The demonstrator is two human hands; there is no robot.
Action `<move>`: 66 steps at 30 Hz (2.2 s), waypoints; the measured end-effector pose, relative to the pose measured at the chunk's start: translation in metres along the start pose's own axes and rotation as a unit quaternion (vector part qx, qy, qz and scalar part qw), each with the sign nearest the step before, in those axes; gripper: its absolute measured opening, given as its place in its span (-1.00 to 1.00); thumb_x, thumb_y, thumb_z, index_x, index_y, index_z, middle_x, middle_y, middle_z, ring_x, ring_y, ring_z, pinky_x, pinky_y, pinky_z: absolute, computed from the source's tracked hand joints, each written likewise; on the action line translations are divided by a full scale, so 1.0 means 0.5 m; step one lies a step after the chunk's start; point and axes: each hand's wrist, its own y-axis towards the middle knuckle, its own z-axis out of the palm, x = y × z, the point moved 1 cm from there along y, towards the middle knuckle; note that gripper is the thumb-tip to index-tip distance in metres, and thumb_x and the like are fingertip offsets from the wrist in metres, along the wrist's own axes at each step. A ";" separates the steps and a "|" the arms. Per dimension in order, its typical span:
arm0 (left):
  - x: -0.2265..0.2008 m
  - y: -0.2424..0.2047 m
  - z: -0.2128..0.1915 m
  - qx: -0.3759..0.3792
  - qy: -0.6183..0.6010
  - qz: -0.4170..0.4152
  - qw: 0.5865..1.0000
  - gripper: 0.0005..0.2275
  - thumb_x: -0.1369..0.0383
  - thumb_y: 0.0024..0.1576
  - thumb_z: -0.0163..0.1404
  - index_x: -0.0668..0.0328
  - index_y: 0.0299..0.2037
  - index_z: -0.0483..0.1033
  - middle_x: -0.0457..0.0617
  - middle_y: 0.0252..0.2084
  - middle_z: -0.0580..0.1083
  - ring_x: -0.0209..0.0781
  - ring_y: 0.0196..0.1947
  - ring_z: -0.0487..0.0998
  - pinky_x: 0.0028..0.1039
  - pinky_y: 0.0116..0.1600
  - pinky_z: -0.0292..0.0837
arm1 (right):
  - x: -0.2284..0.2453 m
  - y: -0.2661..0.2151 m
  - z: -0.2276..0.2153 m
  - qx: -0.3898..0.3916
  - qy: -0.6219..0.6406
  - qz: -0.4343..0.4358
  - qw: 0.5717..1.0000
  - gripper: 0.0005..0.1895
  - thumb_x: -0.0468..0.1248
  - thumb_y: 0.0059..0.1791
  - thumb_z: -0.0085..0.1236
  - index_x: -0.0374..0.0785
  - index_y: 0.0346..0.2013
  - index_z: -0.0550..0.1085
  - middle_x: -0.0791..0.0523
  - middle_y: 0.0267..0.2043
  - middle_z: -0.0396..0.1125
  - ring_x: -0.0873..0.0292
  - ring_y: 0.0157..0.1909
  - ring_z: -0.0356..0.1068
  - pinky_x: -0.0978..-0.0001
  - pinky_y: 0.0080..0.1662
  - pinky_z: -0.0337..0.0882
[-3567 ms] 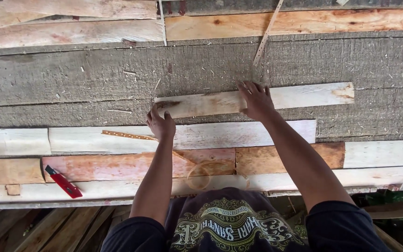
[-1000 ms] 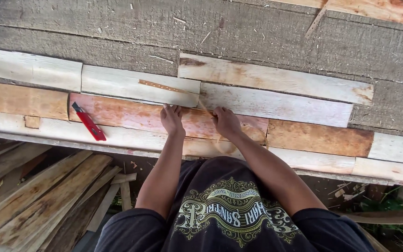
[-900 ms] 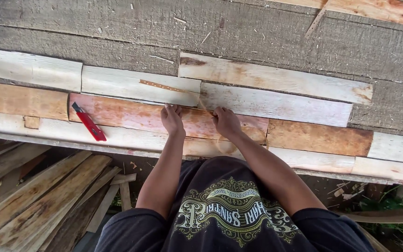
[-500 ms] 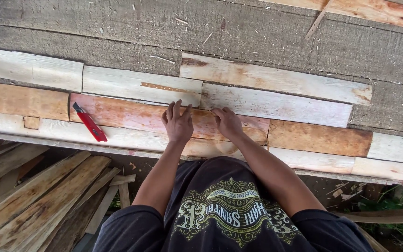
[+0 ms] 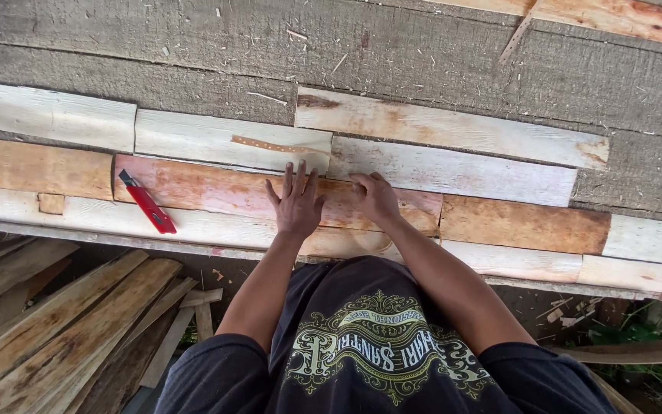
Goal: The person assembles a wooden frame by placing planks on a workbench, applying a paste-like substance to the joints, and securing them with thin wooden strips. The person repeatedly applies the substance and presses the strips into place along the frame edges.
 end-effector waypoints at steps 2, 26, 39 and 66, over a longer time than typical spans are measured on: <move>-0.015 0.015 -0.020 0.050 0.013 -0.009 0.999 -0.42 -0.02 0.27 -0.11 -0.25 0.50 0.09 -0.16 0.62 -0.10 -0.06 0.61 -0.30 0.41 0.46 -0.51 | 0.020 -0.006 -0.016 0.002 0.020 0.026 0.999 -0.66 -0.26 0.21 -0.09 -0.08 0.29 0.38 -0.05 -0.13 0.30 -0.19 -0.19 0.45 -0.06 -0.30 0.49; -0.029 0.034 -0.072 0.202 0.066 -0.025 0.977 -0.24 -0.17 0.21 -0.18 -0.20 0.57 -0.20 -0.26 0.63 -0.24 0.02 0.60 -0.39 0.62 0.36 -0.65 | 0.008 0.003 -0.018 0.027 0.014 0.061 0.998 -0.56 -0.24 0.21 -0.09 -0.10 0.41 0.31 -0.11 -0.11 0.31 -0.17 -0.20 0.43 -0.02 -0.29 0.48; -0.004 0.042 -0.048 0.182 0.048 -0.007 0.982 -0.22 -0.13 0.17 -0.08 -0.29 0.57 -0.18 -0.30 0.63 -0.20 -0.06 0.61 -0.34 0.58 0.38 -0.72 | 0.021 0.007 -0.031 0.014 0.090 0.097 0.991 -0.59 -0.19 0.19 0.00 -0.11 0.35 0.40 -0.09 -0.11 0.36 -0.18 -0.12 0.47 -0.04 -0.20 0.50; -0.082 -0.125 -0.138 -0.241 -0.813 -0.246 0.470 -0.81 0.24 0.40 -0.23 -0.02 -0.24 0.38 -0.13 -0.56 0.27 -0.34 -0.69 0.19 -0.60 -0.49 0.18 | 0.081 -0.241 -0.080 0.257 0.028 0.010 0.966 -0.72 -0.22 0.20 -0.14 -0.34 0.02 0.46 -0.11 -0.20 0.50 -0.19 -0.11 0.55 -0.16 -0.03 0.49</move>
